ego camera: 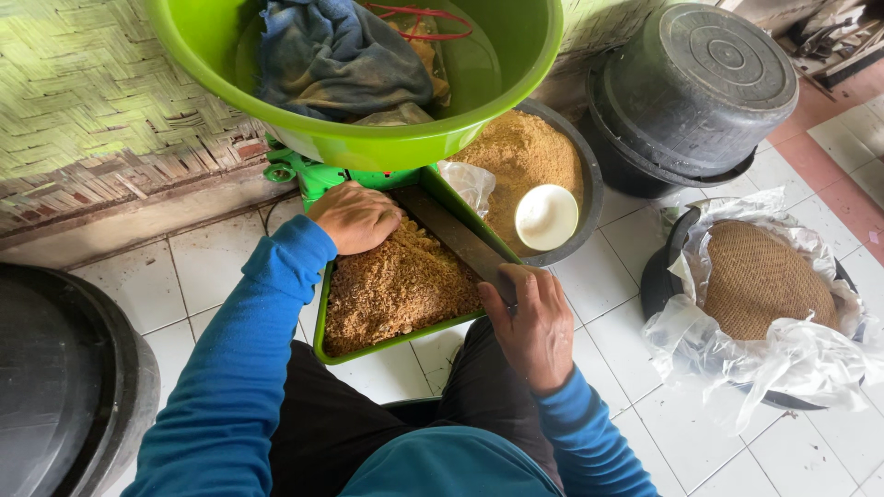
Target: The person scoops grains from a large black basin into a green grinding machine using a white scoop. They then use a wooden stick to push the grains through the machine's output chute into a green tray, repeating the scooping and pushing actions.
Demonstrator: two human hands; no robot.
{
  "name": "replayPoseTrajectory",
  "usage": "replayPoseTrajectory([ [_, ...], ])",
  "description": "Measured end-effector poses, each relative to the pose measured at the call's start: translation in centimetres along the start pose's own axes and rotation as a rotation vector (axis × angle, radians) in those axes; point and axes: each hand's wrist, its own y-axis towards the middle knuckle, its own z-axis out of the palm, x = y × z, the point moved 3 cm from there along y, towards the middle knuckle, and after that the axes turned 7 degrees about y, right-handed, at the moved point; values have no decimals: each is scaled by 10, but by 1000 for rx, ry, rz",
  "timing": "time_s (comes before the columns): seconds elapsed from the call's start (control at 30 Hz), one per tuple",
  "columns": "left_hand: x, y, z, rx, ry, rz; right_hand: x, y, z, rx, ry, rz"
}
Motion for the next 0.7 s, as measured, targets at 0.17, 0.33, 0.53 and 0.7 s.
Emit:
replayPoseTrajectory([
  [0.17, 0, 0, 1, -8, 11, 11, -3, 4, 1, 51, -11, 47],
  [0.33, -2, 0, 0, -17, 64, 49, -3, 6, 3, 58, -56, 18],
  [0.53, -5, 0, -4, -34, 32, 29, -4, 4, -2, 25, -7, 0],
  [0.7, -5, 0, -7, 70, 23, -68, -4, 1, -22, -130, 19, -39],
])
